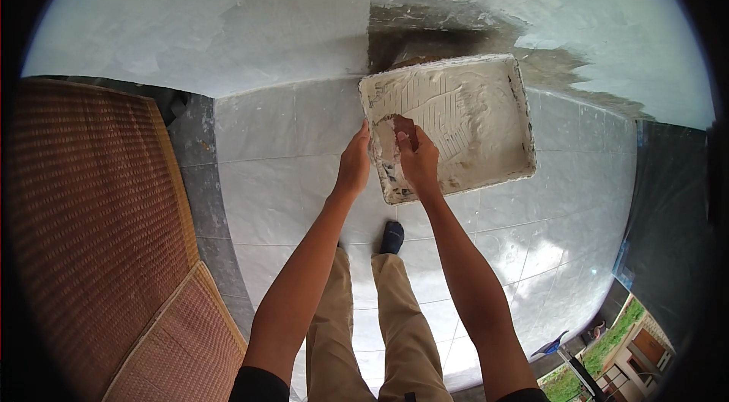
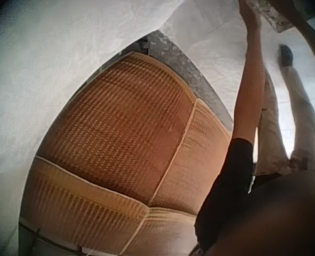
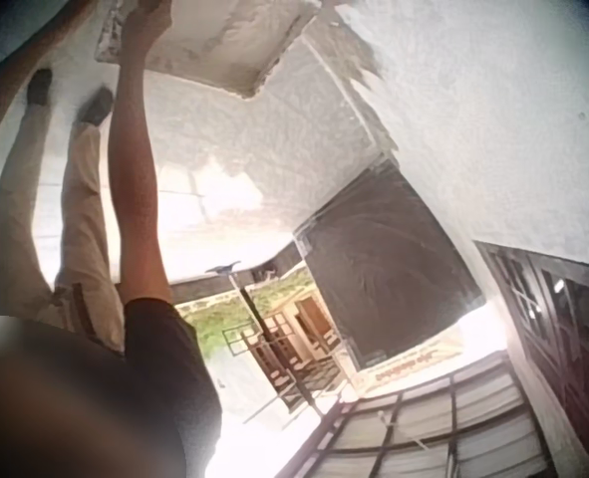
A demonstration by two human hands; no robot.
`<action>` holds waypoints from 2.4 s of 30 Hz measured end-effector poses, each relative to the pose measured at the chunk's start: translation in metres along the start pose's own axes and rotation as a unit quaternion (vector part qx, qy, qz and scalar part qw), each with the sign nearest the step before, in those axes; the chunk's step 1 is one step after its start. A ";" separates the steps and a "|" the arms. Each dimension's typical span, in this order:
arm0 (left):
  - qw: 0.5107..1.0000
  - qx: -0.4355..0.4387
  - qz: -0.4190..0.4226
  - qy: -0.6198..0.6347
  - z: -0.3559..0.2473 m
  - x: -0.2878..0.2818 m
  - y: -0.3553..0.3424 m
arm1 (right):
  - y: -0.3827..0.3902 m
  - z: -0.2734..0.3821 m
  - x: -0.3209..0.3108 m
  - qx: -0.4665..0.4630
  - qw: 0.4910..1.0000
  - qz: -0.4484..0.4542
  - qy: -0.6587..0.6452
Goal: The person applies wall putty to a damaged area of a wall using a small plastic spreader.
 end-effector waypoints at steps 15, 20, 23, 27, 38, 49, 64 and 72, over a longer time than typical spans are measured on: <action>0.998 0.050 -0.012 -0.041 0.007 -0.018 -0.004 | -0.010 -0.028 -0.042 0.261 0.891 0.140 -0.343; 0.994 0.103 -0.022 -0.021 -0.088 -0.020 0.011 | 0.003 0.018 -0.074 0.160 0.830 0.148 -0.513; 0.988 0.147 -0.022 -0.043 -0.165 -0.022 0.023 | 0.010 0.070 -0.099 0.107 0.802 0.169 -0.563; 0.969 0.241 -0.023 -0.055 -0.271 -0.045 0.038 | 0.014 0.166 -0.126 0.004 0.754 0.224 -0.617; 0.859 0.507 -0.037 -0.064 -0.574 -0.131 0.131 | 0.060 0.496 -0.232 -0.249 0.698 0.227 -0.632; 0.763 0.625 -0.103 -0.126 -0.775 -0.229 0.215 | 0.119 0.750 -0.320 -0.409 0.733 0.124 -0.530; 0.630 0.704 -0.234 -0.228 -0.970 -0.253 0.216 | 0.126 1.026 -0.417 -0.685 0.692 -0.095 -0.210; 0.487 0.758 -0.330 -0.282 -1.015 -0.270 0.201 | 0.151 1.098 -0.412 -0.770 0.496 -0.401 0.006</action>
Point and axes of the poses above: each hand's wrist, its own y-axis away from the middle knuckle, its own x-axis out of the palm, z = x × y, the point moved 2 cm from there along -y, towards the middle knuckle, and after that the axes turned 1 degree about x, right-handed, at the moved point
